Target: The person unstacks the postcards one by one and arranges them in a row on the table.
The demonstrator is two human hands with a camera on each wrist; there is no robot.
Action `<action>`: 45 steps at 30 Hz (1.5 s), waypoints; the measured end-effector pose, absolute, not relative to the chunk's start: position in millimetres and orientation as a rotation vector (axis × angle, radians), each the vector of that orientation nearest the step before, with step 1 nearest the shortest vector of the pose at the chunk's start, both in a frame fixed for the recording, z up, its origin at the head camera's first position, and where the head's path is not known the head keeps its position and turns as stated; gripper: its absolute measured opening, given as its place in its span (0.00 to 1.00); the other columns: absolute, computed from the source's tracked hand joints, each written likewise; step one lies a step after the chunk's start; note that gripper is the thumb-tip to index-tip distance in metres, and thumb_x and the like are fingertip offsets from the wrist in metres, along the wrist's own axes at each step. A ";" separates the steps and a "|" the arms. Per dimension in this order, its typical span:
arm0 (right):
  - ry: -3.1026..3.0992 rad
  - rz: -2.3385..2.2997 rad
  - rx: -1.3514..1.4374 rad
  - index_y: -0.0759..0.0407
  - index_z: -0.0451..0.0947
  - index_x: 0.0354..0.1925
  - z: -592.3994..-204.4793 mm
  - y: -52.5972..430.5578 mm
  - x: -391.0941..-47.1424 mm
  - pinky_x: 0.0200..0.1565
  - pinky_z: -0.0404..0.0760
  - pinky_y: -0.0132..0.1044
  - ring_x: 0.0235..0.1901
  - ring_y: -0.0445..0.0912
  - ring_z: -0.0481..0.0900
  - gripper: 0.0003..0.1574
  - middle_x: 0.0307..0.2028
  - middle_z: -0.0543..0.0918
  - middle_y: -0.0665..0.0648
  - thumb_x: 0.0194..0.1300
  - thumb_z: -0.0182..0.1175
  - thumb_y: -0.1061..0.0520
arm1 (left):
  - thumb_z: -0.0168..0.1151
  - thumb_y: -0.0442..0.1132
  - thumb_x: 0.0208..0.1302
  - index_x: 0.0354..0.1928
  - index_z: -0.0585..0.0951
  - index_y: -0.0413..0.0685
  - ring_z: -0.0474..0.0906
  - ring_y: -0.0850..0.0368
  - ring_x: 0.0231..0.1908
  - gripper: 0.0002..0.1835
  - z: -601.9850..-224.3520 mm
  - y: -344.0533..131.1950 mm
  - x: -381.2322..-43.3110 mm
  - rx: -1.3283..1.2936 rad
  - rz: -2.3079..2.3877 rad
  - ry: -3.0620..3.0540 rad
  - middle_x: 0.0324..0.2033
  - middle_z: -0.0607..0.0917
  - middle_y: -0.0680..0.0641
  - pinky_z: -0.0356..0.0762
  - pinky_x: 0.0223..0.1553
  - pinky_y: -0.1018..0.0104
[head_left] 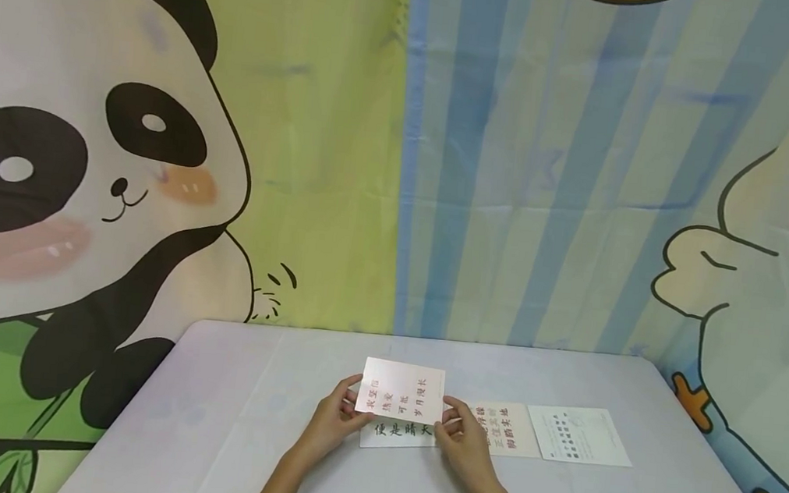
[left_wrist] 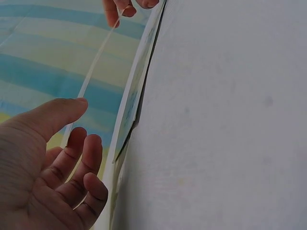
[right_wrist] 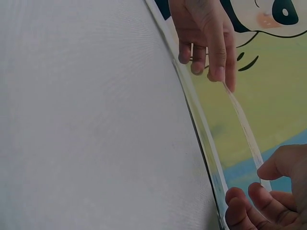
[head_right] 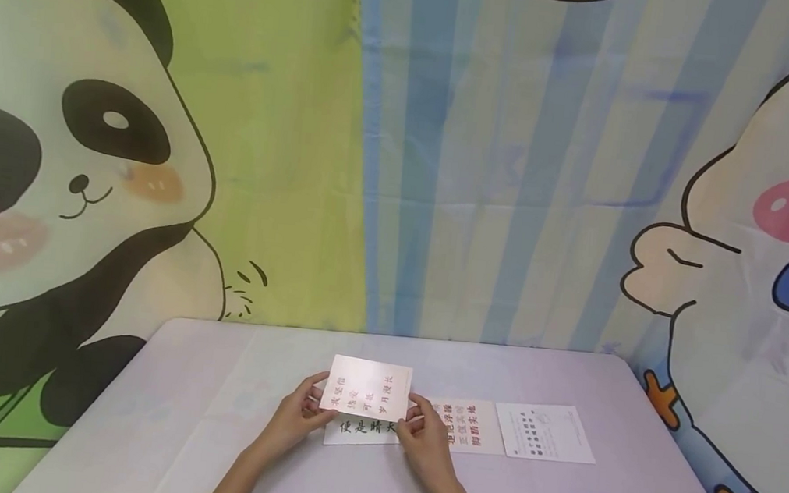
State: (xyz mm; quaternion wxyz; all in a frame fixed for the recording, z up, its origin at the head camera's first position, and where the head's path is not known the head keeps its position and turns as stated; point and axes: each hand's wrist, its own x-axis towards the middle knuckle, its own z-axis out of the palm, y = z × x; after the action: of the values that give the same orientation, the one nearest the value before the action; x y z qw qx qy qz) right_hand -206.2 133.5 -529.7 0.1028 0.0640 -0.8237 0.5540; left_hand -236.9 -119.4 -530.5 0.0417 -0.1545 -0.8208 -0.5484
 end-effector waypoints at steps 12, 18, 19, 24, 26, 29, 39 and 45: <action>-2.415 1.642 0.218 0.71 0.72 0.58 -529.2 119.0 -202.8 0.29 0.78 0.27 0.28 0.37 0.75 0.29 0.36 0.78 0.56 0.56 0.60 0.72 | 0.72 0.36 0.56 0.67 0.66 0.39 0.72 0.63 0.31 0.38 -532.8 -135.1 -232.0 -0.407 -1.626 -2.561 0.38 0.76 0.46 0.74 0.32 0.73; -2.420 1.635 0.244 0.71 0.72 0.58 -530.6 112.2 -203.1 0.28 0.77 0.27 0.28 0.36 0.75 0.27 0.35 0.78 0.55 0.57 0.59 0.72 | 0.73 0.35 0.54 0.66 0.68 0.39 0.72 0.63 0.31 0.38 -531.9 -142.2 -230.2 -0.375 -1.557 -2.561 0.41 0.74 0.45 0.74 0.32 0.73; -2.427 1.632 0.246 0.70 0.72 0.58 -531.0 111.1 -203.2 0.28 0.77 0.27 0.28 0.36 0.75 0.27 0.35 0.78 0.55 0.58 0.59 0.72 | 0.74 0.35 0.53 0.66 0.68 0.39 0.72 0.63 0.31 0.38 -531.7 -143.6 -229.8 -0.380 -1.539 -2.554 0.41 0.74 0.45 0.74 0.32 0.73; -2.446 1.649 0.270 0.71 0.71 0.58 -531.5 104.4 -203.0 0.29 0.77 0.27 0.28 0.36 0.74 0.28 0.35 0.77 0.55 0.58 0.60 0.70 | 0.75 0.33 0.50 0.63 0.71 0.36 0.70 0.63 0.31 0.37 -530.8 -151.8 -227.7 -0.379 -1.488 -2.546 0.40 0.72 0.46 0.72 0.31 0.74; -2.443 1.669 0.291 0.72 0.71 0.58 -531.6 101.6 -202.5 0.28 0.77 0.27 0.28 0.36 0.74 0.28 0.35 0.77 0.56 0.58 0.60 0.70 | 0.75 0.32 0.50 0.62 0.71 0.34 0.70 0.62 0.31 0.37 -530.4 -155.4 -226.7 -0.373 -1.492 -2.547 0.40 0.72 0.47 0.71 0.31 0.74; -2.449 1.673 0.317 0.72 0.71 0.58 -532.2 97.6 -202.7 0.29 0.78 0.27 0.28 0.35 0.74 0.28 0.35 0.77 0.55 0.58 0.60 0.71 | 0.76 0.34 0.48 0.62 0.71 0.33 0.70 0.62 0.31 0.38 -530.2 -161.2 -224.7 -0.358 -1.496 -2.554 0.39 0.72 0.47 0.70 0.31 0.74; -2.457 1.657 0.387 0.73 0.71 0.58 -534.2 84.2 -202.2 0.26 0.75 0.25 0.27 0.35 0.72 0.28 0.35 0.78 0.56 0.56 0.58 0.72 | 0.77 0.34 0.47 0.62 0.71 0.32 0.70 0.62 0.31 0.38 -529.0 -178.4 -219.0 -0.299 -1.500 -2.587 0.40 0.72 0.46 0.69 0.30 0.75; -2.476 1.663 0.393 0.71 0.72 0.58 -533.8 75.1 -202.6 0.24 0.69 0.23 0.24 0.34 0.70 0.29 0.33 0.78 0.54 0.55 0.59 0.71 | 0.77 0.34 0.47 0.62 0.72 0.32 0.71 0.62 0.30 0.38 -530.0 -189.5 -214.1 -0.281 -1.492 -2.589 0.40 0.72 0.46 0.70 0.30 0.75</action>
State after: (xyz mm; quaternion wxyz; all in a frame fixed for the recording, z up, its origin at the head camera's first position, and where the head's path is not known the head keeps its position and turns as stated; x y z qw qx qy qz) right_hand -202.6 75.1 -533.8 0.0665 0.1304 -0.8212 0.5516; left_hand -214.1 -189.5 -530.0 0.0700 -0.0934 -0.8605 -0.4959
